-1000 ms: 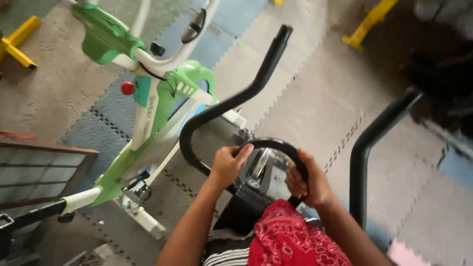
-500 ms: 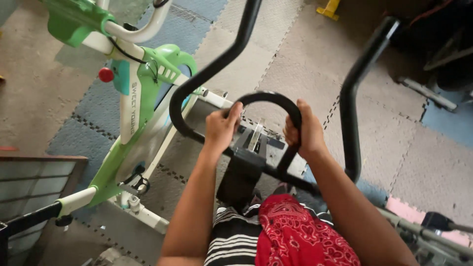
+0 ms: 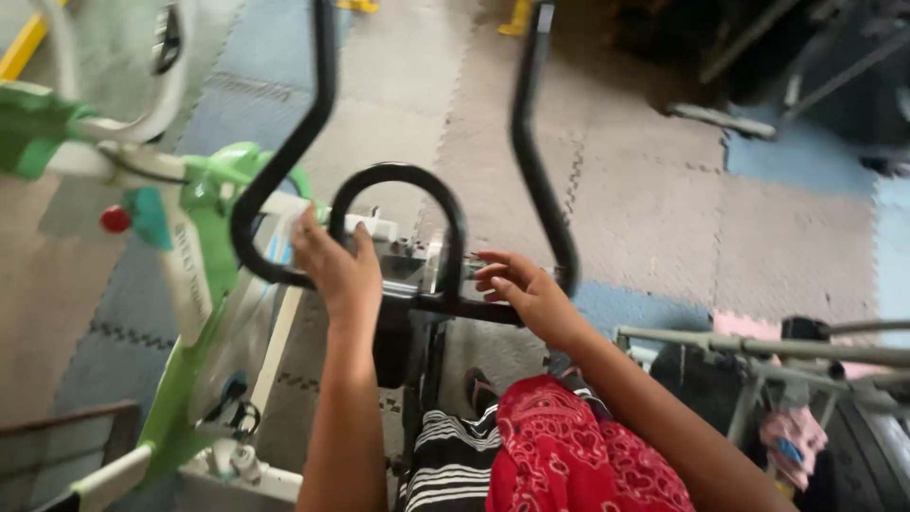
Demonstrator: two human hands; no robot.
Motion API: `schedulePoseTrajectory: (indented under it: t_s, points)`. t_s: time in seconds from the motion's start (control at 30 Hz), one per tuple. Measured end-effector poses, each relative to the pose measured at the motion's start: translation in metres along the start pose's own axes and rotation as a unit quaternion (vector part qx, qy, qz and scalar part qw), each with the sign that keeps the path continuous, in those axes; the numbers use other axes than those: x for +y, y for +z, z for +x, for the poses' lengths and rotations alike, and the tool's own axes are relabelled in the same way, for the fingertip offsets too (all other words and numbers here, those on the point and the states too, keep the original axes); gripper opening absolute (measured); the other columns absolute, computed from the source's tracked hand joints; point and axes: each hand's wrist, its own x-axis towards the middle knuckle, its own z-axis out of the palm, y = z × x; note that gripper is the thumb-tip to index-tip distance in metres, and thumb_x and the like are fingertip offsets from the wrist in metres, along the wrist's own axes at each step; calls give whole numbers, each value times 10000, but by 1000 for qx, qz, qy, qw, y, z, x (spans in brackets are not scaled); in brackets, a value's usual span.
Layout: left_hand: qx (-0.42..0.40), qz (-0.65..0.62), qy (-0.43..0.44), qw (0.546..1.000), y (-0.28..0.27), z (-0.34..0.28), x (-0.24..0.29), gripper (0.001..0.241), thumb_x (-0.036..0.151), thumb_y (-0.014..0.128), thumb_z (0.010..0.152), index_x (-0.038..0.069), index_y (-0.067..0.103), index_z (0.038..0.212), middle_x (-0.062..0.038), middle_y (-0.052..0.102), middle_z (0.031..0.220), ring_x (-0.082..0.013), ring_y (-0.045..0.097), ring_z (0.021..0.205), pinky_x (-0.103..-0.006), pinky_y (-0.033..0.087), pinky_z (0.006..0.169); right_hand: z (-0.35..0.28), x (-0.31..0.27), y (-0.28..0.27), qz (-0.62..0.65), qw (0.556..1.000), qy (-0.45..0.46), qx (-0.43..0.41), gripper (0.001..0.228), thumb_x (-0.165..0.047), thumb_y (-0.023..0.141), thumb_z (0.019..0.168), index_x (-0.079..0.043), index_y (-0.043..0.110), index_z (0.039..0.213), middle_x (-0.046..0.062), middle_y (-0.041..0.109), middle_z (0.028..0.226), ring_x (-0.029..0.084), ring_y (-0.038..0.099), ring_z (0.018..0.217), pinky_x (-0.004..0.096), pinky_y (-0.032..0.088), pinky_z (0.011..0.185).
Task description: Cleaning and wiping down various gym machines using a spray bottle and cloth.
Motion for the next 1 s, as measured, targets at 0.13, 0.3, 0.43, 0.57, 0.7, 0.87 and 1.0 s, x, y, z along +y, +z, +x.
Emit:
schedulePoseTrajectory:
  t_s: [0.13,0.3,0.43,0.57,0.7,0.87,1.0]
  points:
    - [56,-30,135,989,2,-33,114,456,132,620,1009,24,491,1434,-284,372,1531,-453,335,1467,-553,295,1203,-31,2,-43,151,987,45,-17,384,-167,498,1029,-26,565,1379,114,697,1177,216,699,1069,383,600,937]
    - [-47,-143,263,953,60,-79,197,298,110,621,987,92,594,1283,-237,486,1452,-412,457,1413,-543,401,1182,-83,29,-114,207,976,65,-15,372,-202,507,1052,-12,596,1358,154,732,1145,248,714,1025,388,585,910]
    - [-206,-247,248,914,121,-112,239,264,126,619,982,101,613,1245,-198,566,1402,-397,552,1340,-478,470,1124,-131,51,-177,155,977,101,110,370,-207,521,1022,-30,631,1328,128,733,1135,216,720,1017,383,589,901]
    - [-451,-215,238,833,180,-137,267,444,209,658,926,43,575,1330,-205,592,1347,-415,548,1267,-457,442,1066,-185,81,-231,95,962,179,185,395,-249,495,1006,-82,630,1338,77,739,1158,177,705,1037,349,566,910]
    - [-551,-183,232,780,228,-159,298,516,271,647,935,48,522,1384,-222,552,1377,-406,507,1301,-459,413,1079,-237,81,-259,37,967,175,182,402,-284,538,1023,-88,642,1357,87,734,1152,179,665,1016,330,545,896]
    - [-768,37,282,574,292,-204,320,488,457,611,909,72,709,1193,-191,726,1148,-348,696,1093,-456,535,950,-287,113,-277,-29,948,256,187,387,-335,580,989,-137,668,1310,0,740,1095,118,665,962,277,551,862]
    - [-804,46,445,392,349,-268,281,565,537,599,931,8,748,1063,-217,739,1071,-362,722,978,-486,550,879,-311,204,-264,12,937,263,229,372,-325,554,1011,-140,653,1318,13,681,998,123,644,907,285,546,792]
